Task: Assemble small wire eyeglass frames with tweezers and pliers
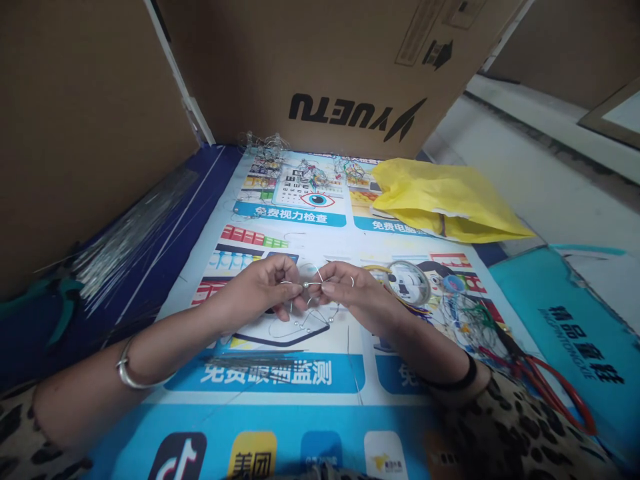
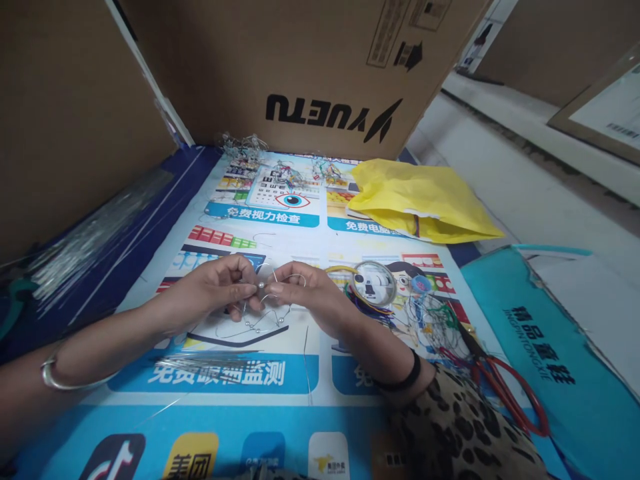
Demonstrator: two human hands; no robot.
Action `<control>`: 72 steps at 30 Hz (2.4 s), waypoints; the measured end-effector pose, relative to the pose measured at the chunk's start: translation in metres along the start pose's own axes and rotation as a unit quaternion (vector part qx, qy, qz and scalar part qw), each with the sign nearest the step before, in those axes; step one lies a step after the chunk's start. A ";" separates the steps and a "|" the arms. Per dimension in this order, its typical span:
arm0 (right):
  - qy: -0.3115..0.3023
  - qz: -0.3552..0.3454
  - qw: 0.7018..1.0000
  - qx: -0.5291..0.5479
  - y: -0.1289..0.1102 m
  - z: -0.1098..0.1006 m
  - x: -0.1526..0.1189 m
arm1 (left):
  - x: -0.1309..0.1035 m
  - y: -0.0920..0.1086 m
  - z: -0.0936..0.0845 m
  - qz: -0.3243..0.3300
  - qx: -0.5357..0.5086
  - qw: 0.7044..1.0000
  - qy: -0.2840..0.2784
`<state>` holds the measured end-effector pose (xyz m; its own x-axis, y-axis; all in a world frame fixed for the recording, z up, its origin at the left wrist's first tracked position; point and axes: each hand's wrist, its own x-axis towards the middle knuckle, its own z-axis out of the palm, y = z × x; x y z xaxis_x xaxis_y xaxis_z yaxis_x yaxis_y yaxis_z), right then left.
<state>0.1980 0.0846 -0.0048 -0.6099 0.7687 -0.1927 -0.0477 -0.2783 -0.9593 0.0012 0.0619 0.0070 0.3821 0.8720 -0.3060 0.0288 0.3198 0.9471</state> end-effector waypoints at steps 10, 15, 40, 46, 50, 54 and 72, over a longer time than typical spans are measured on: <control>0.021 0.012 0.992 0.121 0.009 0.005 0.000 | -0.002 0.000 0.001 0.008 -0.066 0.998 -0.005; 0.025 0.004 0.995 0.096 0.011 0.011 -0.003 | -0.001 -0.001 0.001 0.003 -0.089 0.996 0.003; 0.066 -0.039 0.980 0.185 0.011 0.024 -0.004 | 0.001 -0.004 0.002 0.004 -0.091 0.995 0.031; 0.124 -0.003 0.992 0.004 0.006 0.015 -0.002 | 0.005 -0.006 -0.002 0.025 -0.022 0.998 0.059; 0.151 0.020 0.982 -0.114 0.000 0.010 0.002 | 0.009 -0.009 -0.006 0.041 0.084 0.991 0.094; 0.150 0.005 0.969 -0.196 -0.003 0.006 0.005 | 0.011 -0.012 -0.010 0.058 0.141 0.981 0.122; 0.067 0.007 0.987 -0.147 0.002 0.000 0.003 | 0.013 -0.017 -0.017 0.139 0.232 0.951 0.149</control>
<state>0.1959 0.0866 -0.0074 -0.4977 0.8405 -0.2140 0.2038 -0.1264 -0.9708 -0.0101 0.0736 -0.0147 0.1575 0.9874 0.0139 0.3968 -0.0762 0.9147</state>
